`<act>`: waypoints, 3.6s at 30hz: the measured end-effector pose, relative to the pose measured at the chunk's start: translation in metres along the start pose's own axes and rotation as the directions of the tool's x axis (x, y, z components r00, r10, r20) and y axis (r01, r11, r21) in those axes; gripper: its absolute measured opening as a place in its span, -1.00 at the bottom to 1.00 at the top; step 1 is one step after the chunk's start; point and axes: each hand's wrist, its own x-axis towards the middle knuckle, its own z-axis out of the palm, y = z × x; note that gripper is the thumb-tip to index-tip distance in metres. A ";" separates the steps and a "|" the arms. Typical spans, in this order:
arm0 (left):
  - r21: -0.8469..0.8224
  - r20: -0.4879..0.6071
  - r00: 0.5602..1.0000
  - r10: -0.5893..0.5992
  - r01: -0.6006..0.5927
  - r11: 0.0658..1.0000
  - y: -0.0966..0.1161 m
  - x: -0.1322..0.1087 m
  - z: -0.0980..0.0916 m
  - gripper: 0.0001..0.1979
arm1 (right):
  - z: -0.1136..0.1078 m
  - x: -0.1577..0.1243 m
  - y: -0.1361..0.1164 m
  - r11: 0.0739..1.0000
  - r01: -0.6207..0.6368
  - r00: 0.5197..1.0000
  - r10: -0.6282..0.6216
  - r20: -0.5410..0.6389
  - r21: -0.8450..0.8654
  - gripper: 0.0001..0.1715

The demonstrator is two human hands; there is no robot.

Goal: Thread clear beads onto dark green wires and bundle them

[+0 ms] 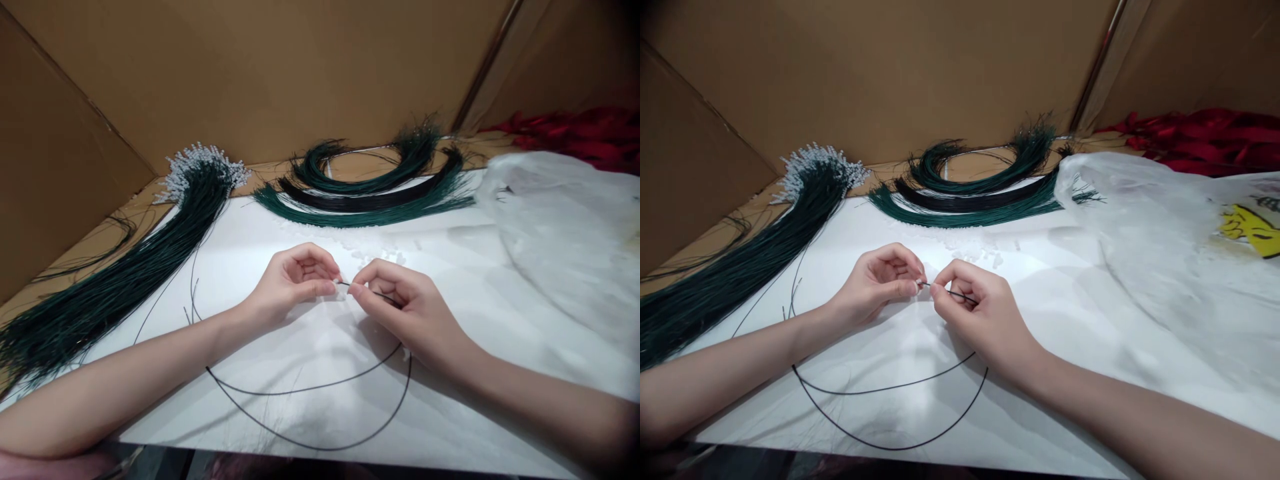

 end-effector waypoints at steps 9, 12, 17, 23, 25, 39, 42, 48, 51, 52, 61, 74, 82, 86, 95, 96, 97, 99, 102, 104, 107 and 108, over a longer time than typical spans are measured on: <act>0.003 0.001 1.000 0.006 -0.006 1.000 0.001 0.000 0.000 -0.78 | 0.000 0.000 0.000 1.000 0.007 1.000 -0.007 0.007 -0.004 -0.84; 0.017 -0.013 1.000 -0.003 0.003 1.000 0.001 0.000 -0.001 -0.79 | 0.000 0.000 0.000 1.000 0.010 1.000 -0.010 0.011 -0.001 -0.83; 0.045 -0.025 1.000 -0.012 0.013 0.999 0.001 -0.001 -0.001 -0.80 | 0.001 0.000 0.000 1.000 0.015 1.000 -0.015 0.010 0.000 -0.84; 0.092 -0.004 1.000 0.005 -0.005 0.996 0.001 -0.001 -0.003 -0.85 | 0.000 0.000 0.000 1.000 0.015 1.000 -0.015 0.004 -0.003 -0.84; 0.098 -0.005 1.000 -0.001 0.002 0.995 0.001 -0.002 -0.003 -0.85 | 0.000 0.000 0.000 1.000 0.016 1.000 -0.016 0.005 -0.003 -0.83; 0.024 0.015 0.999 -0.041 0.041 0.999 0.001 -0.003 -0.001 -0.83 | 0.001 -0.001 0.000 1.000 0.019 1.000 -0.019 0.005 0.013 -0.83; 0.025 0.006 0.999 -0.043 0.043 0.999 0.001 -0.003 -0.001 -0.82 | 0.001 -0.001 0.000 1.000 0.024 1.000 -0.024 0.010 0.009 -0.83; 0.032 -0.006 1.000 -0.023 0.023 0.999 0.002 -0.002 0.000 -0.75 | 0.000 -0.001 -0.002 1.000 0.001 1.000 -0.001 0.025 0.007 -0.81; 0.037 -0.001 1.000 -0.024 0.024 0.999 0.001 -0.002 0.000 -0.76 | 0.000 -0.001 -0.002 1.000 0.002 0.999 -0.002 0.032 -0.006 -0.81; 0.039 -0.002 1.000 -0.025 0.025 0.999 0.001 -0.003 0.000 -0.76 | 0.000 -0.001 -0.002 1.000 0.004 0.999 -0.004 0.033 -0.010 -0.82; 0.041 0.006 1.000 -0.019 0.018 0.999 0.001 -0.002 0.001 -0.77 | 0.000 0.000 0.000 1.000 0.019 0.999 -0.019 0.035 -0.005 -0.82; 0.061 0.000 1.000 -0.004 0.004 0.998 0.001 -0.003 0.001 -0.77 | 0.000 -0.002 -0.001 1.000 0.004 1.000 -0.004 0.028 -0.015 -0.82; 0.051 0.008 1.000 0.003 -0.004 0.999 0.001 -0.004 0.001 -0.77 | 0.001 -0.001 0.002 1.000 0.009 0.999 -0.009 0.032 -0.020 -0.81; 0.063 0.024 1.000 0.019 -0.021 0.998 0.001 -0.004 0.001 -0.80 | 0.001 -0.001 0.000 1.000 0.002 0.999 -0.001 0.034 -0.016 -0.80; 0.139 -0.001 1.000 0.020 -0.020 0.990 0.001 -0.005 0.000 -0.79 | 0.001 -0.001 -0.001 1.000 0.002 1.000 -0.002 0.012 -0.022 -0.81; 0.146 -0.002 1.000 0.021 -0.020 0.989 0.001 -0.005 0.000 -0.79 | 0.001 -0.001 0.000 1.000 0.004 1.000 -0.004 0.012 -0.023 -0.81; 0.151 -0.003 1.000 0.021 -0.021 0.988 0.002 -0.005 0.000 -0.79 | 0.001 -0.001 0.000 1.000 0.006 1.000 -0.006 0.011 -0.023 -0.81; 0.152 -0.002 1.000 0.024 -0.023 0.988 0.002 -0.005 0.000 -0.79 | 0.001 -0.001 0.001 1.000 0.007 1.000 -0.007 0.009 -0.023 -0.82; 0.136 0.009 0.999 0.031 -0.032 0.990 0.003 -0.005 0.001 -0.80 | 0.001 -0.002 0.000 1.000 0.005 1.000 -0.005 0.005 -0.024 -0.81; 0.123 0.016 0.999 0.033 -0.035 0.992 0.003 -0.006 0.001 -0.80 | 0.001 -0.002 -0.001 1.000 -0.002 1.000 0.003 0.008 -0.022 -0.82; 0.120 0.007 1.000 0.026 -0.027 0.992 0.002 -0.006 0.001 -0.80 | 0.001 -0.002 -0.004 1.000 -0.011 1.000 0.011 0.015 -0.027 -0.83; 0.119 0.003 1.000 0.024 -0.024 0.993 0.002 -0.006 0.001 -0.80 | 0.001 -0.001 -0.004 1.000 -0.009 1.000 0.010 0.016 -0.030 -0.83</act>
